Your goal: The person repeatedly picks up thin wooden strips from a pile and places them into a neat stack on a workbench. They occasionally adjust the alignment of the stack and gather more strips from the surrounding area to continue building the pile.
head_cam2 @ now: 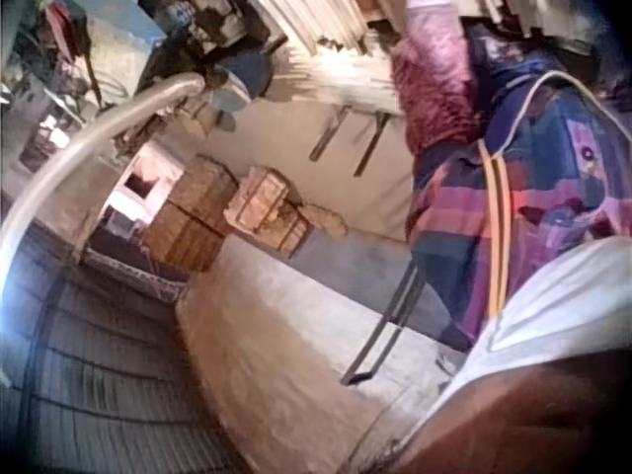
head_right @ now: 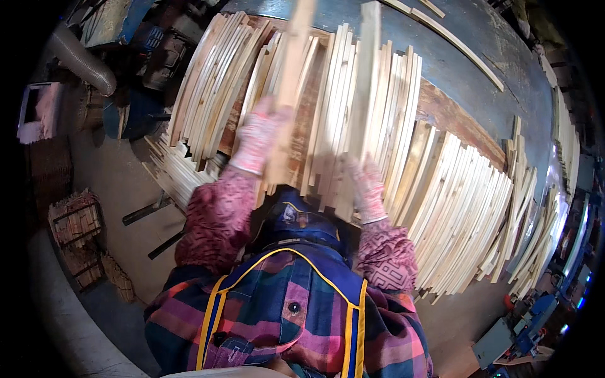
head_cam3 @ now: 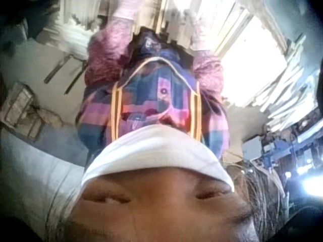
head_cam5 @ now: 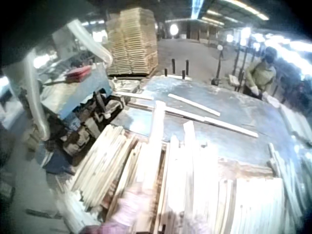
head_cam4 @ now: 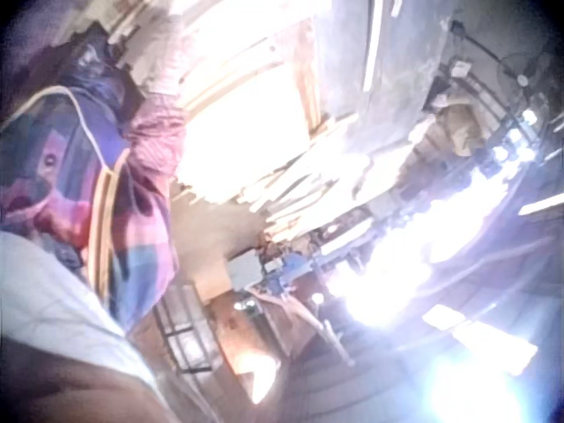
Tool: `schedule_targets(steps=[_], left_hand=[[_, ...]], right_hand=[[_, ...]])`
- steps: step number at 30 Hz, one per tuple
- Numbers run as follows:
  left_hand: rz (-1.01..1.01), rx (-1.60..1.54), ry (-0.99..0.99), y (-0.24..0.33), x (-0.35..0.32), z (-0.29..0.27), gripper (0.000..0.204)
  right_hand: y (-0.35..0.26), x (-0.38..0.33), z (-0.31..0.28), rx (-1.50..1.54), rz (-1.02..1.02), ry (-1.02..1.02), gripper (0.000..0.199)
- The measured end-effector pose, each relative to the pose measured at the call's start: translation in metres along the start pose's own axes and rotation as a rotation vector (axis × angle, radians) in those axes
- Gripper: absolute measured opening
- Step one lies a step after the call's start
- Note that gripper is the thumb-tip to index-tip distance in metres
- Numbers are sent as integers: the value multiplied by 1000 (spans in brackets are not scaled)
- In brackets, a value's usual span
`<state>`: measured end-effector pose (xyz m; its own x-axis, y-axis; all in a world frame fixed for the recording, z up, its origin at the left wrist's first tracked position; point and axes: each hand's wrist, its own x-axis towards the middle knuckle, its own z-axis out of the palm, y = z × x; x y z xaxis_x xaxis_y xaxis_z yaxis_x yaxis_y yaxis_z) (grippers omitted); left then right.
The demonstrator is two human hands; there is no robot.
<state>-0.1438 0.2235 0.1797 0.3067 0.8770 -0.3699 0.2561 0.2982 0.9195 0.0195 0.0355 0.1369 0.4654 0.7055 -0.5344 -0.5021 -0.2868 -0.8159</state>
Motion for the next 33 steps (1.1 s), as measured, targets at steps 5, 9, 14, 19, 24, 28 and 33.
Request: schedule_targets(steps=[5,9,14,19,24,28,33], left_hand=[[590,973,326,-67,67,-183,37],[32,1412,390,-107,87,-257,50],[257,883,367,-169,115,-323,69],[-62,869,298,-108,104,-280,75],[-53,1103,350,-102,107,-289,76],[523,1138,389,-82,87,-228,81],[350,452,-175,-73,-3,-35,69]], right_hand=[[-16,31,-95,-383,-104,221,49],[-30,28,-149,-891,-87,532,63],[-16,31,-182,-1231,-119,537,55],[-17,25,-132,-1257,-65,631,53],[-22,50,-97,-1536,285,515,60],[-23,57,-102,-1566,361,453,58],[-17,70,-125,-1476,530,503,42]])
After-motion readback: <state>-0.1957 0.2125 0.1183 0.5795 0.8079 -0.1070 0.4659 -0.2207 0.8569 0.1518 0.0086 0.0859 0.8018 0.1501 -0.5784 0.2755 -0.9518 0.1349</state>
